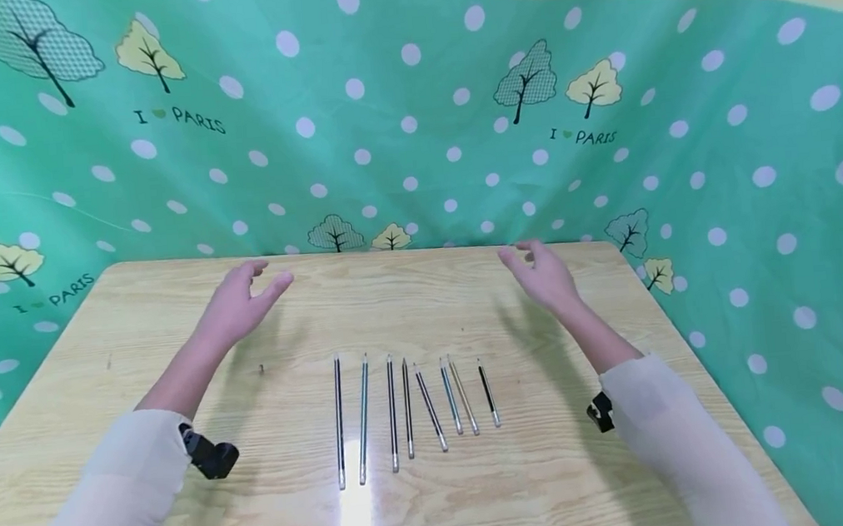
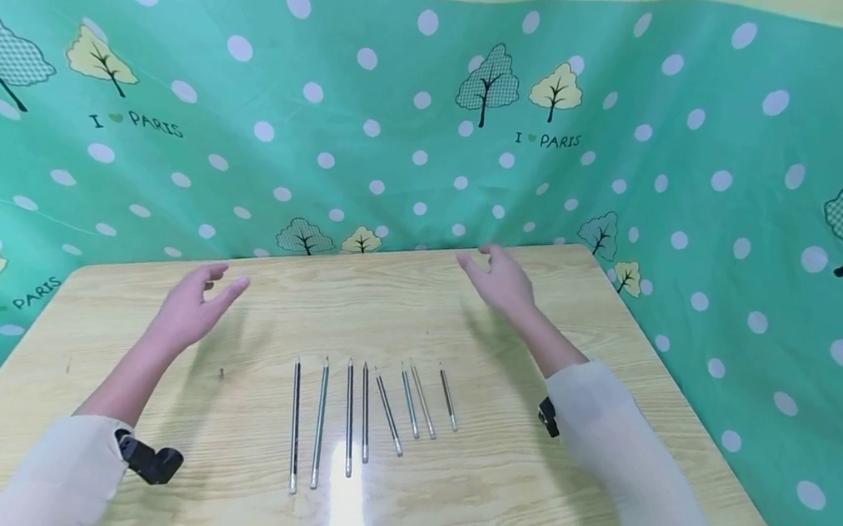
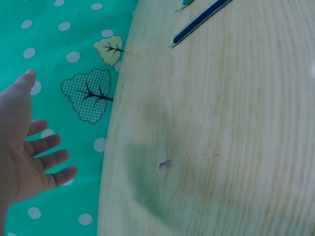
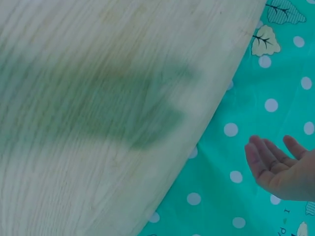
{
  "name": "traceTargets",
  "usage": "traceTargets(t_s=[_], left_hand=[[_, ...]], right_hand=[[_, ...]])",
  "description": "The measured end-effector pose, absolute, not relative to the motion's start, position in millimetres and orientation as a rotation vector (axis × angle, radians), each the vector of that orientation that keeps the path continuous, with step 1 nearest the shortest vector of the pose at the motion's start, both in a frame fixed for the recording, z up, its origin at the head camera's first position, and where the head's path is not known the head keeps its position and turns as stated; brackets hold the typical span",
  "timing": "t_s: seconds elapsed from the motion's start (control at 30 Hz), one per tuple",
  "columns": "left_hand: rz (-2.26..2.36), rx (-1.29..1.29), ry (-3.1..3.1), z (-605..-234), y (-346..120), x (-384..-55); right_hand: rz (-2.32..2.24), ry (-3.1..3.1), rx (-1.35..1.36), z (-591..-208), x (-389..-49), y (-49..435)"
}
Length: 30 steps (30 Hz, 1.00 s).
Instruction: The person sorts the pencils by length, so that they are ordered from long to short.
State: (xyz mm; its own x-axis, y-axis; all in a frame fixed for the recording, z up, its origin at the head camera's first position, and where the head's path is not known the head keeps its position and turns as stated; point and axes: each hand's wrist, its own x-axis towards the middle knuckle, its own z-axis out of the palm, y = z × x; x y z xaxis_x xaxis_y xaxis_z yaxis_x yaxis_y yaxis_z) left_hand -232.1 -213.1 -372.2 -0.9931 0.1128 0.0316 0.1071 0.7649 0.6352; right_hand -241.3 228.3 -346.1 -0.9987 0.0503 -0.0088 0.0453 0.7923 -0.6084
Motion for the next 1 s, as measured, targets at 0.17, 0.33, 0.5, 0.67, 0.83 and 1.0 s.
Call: traceTargets(t_s=[0.17,0.33,0.5,0.67,0.83,1.0], left_hand=[[1.094,0.222,2.86,-378.1,-210.5,-222.0],[1.11,0.218,2.804,-383.2,-208.2,-211.4],[1.101,0.228,2.776,-389.0,-206.3,-203.8],[1.069,0.266,2.787,-393.6,-204.3,-196.6],[1.049,0.314,2.777,-397.2,-199.3,-188.8],[1.023,0.388,2.783,-399.9,-191.4,-184.2]], right_hand=[[1.17,-2.999,-0.089,-351.4,-234.4,223.4],[1.218,-3.025,-0.023,-356.5,-230.0,216.5],[1.215,-3.049,0.022,-360.0,-225.1,208.4],[1.228,-3.094,0.045,-362.3,-220.0,199.8],[1.224,-3.121,0.092,-368.9,-214.6,191.0],[1.188,-3.14,0.133,-375.3,-206.5,178.7]])
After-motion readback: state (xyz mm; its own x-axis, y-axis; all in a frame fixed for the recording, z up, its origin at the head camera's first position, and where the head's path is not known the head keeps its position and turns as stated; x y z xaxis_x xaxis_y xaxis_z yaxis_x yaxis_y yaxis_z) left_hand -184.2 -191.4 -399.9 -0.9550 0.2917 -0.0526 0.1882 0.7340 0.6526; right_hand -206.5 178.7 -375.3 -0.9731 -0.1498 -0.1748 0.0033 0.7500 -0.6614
